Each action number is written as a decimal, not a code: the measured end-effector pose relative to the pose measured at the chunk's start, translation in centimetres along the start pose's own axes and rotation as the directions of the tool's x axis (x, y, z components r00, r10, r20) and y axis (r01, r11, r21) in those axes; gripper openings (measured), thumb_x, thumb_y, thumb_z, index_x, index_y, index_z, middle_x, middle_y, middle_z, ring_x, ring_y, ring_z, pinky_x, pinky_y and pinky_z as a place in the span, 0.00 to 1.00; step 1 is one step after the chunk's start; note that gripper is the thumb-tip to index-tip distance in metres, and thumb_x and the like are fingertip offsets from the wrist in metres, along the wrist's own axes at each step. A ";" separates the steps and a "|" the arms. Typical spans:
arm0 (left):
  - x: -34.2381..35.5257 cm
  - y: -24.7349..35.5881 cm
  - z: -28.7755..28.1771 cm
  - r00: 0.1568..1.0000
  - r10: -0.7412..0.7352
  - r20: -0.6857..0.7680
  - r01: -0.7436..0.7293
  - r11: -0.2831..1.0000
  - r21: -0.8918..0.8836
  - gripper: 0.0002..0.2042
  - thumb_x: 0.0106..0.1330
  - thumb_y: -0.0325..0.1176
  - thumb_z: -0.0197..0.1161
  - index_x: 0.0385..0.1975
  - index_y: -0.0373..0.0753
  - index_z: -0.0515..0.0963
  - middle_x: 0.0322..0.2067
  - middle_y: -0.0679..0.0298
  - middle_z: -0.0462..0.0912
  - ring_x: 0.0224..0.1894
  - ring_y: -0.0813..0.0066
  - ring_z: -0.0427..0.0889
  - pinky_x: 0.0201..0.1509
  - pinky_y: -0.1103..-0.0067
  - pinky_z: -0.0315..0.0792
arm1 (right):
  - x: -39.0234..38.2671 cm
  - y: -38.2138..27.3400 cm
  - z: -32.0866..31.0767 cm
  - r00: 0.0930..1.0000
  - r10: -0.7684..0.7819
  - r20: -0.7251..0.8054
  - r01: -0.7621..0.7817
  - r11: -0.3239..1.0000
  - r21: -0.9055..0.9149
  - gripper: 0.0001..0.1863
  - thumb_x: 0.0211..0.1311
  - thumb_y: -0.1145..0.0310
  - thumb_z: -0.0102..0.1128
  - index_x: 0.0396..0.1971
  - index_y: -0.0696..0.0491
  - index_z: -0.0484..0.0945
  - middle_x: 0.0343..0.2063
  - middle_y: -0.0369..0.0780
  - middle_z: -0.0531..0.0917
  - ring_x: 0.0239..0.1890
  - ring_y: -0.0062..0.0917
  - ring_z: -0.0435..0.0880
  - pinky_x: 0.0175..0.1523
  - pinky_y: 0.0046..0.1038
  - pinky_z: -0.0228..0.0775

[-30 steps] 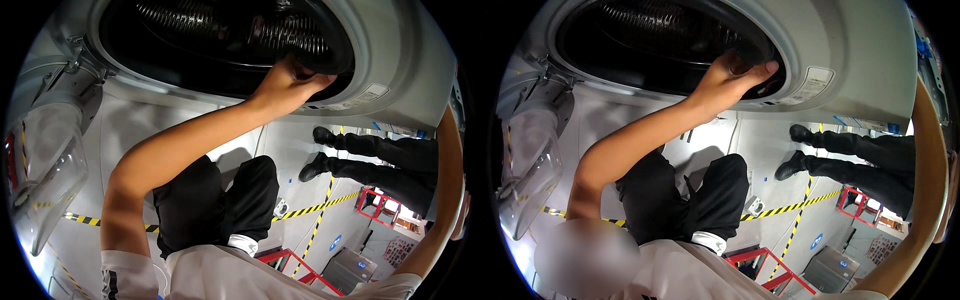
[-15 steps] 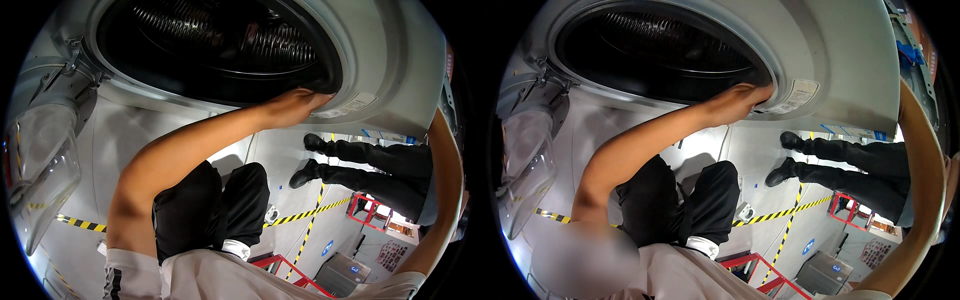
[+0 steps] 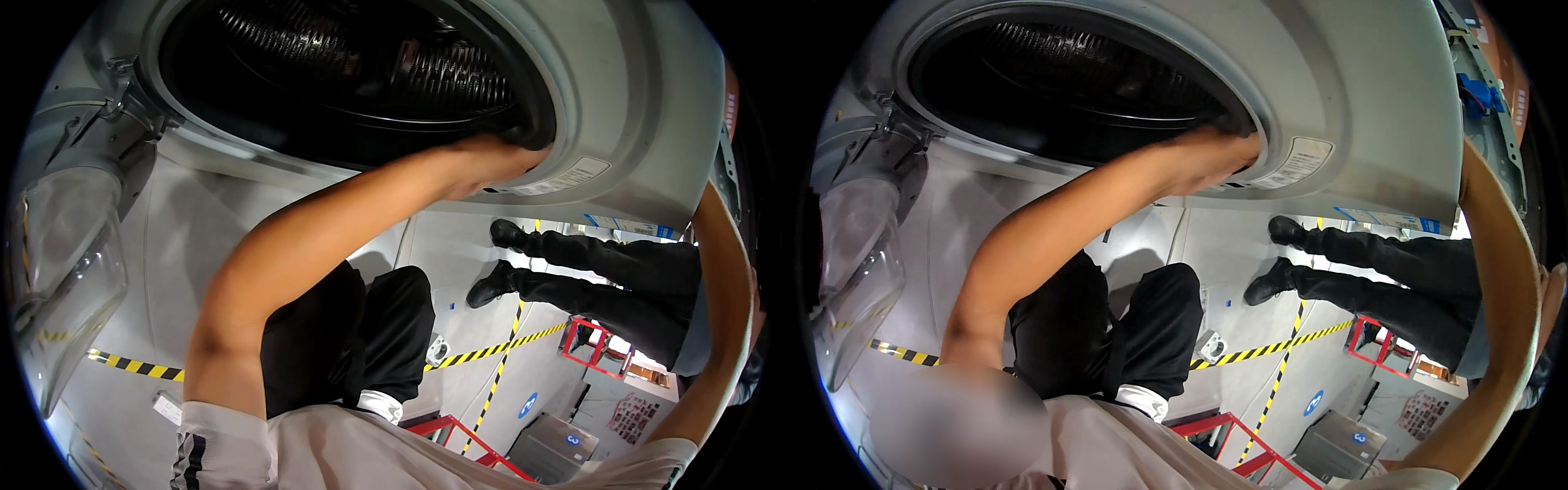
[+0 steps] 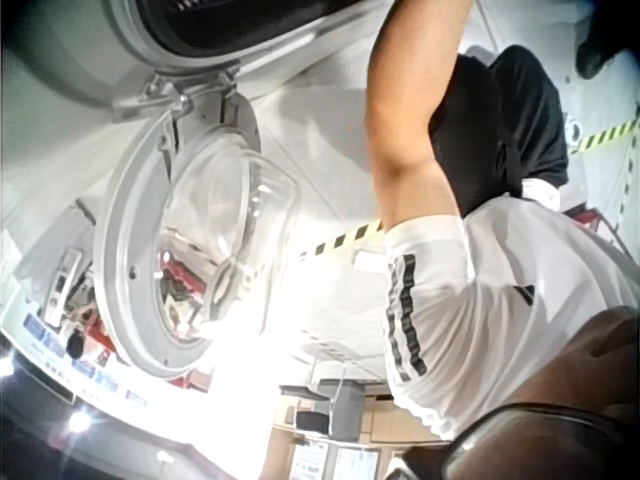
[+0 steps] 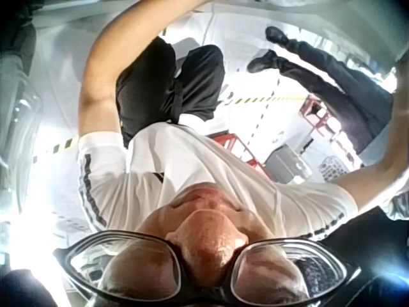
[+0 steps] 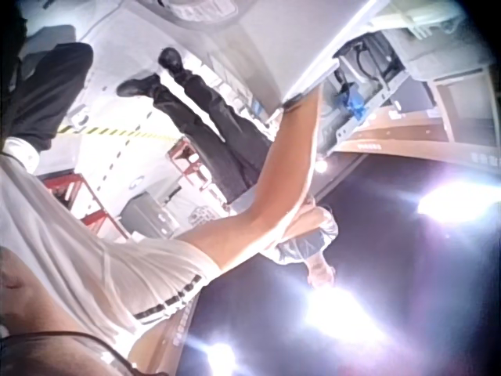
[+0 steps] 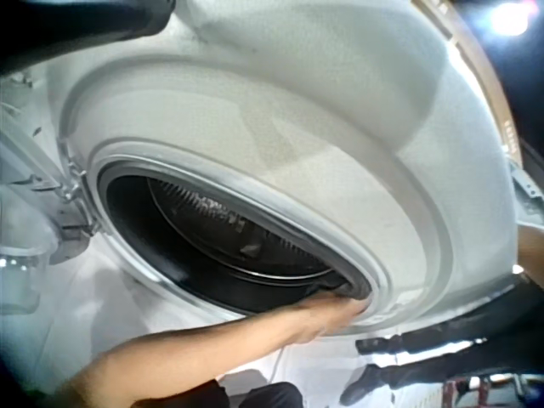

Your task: The person uses a screwdriver to remove a screw from the door hinge of a washing machine, then disconnects a wired component from the frame and handles screws from a container on the floor.

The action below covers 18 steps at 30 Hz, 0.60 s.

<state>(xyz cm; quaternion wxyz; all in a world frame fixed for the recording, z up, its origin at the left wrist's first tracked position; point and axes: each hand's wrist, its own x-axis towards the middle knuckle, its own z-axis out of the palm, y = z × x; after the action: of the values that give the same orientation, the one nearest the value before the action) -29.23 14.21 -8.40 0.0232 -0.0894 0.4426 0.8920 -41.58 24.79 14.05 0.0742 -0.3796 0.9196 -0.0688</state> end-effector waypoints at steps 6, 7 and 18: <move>0.6 0.8 -0.5 0.993 -0.111 -0.046 0.112 0.993 0.028 0.25 0.61 0.49 0.55 0.48 0.33 0.72 0.47 0.64 0.75 0.50 0.81 0.70 0.57 0.84 0.60 | 0.4 -1.4 1.3 0.998 -0.059 -0.029 0.061 0.997 0.057 0.20 0.65 0.57 0.44 0.44 0.58 0.75 0.36 0.43 0.80 0.40 0.23 0.80 0.46 0.23 0.70; 0.7 1.0 -0.9 0.989 -0.138 -0.052 0.141 0.989 0.047 0.23 0.62 0.48 0.55 0.47 0.34 0.73 0.45 0.65 0.76 0.48 0.81 0.71 0.56 0.84 0.60 | 0.2 -1.5 1.7 0.997 -0.063 -0.036 0.066 0.995 0.069 0.20 0.65 0.57 0.44 0.43 0.58 0.76 0.36 0.43 0.80 0.40 0.23 0.80 0.46 0.23 0.71; 1.2 -1.1 -2.2 0.996 0.067 0.067 -0.074 0.990 0.119 0.20 0.63 0.52 0.51 0.39 0.42 0.76 0.37 0.70 0.75 0.38 0.81 0.69 0.49 0.81 0.63 | -2.6 -5.9 4.3 0.921 -0.222 -0.321 0.271 0.955 0.119 0.21 0.67 0.56 0.41 0.41 0.58 0.77 0.34 0.42 0.81 0.39 0.23 0.80 0.45 0.23 0.71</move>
<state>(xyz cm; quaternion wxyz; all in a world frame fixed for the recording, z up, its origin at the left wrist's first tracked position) -29.95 13.09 -10.72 0.0109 -0.0440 0.4978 0.8661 -34.90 22.20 11.14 -0.0468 -0.4703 0.8561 -0.2093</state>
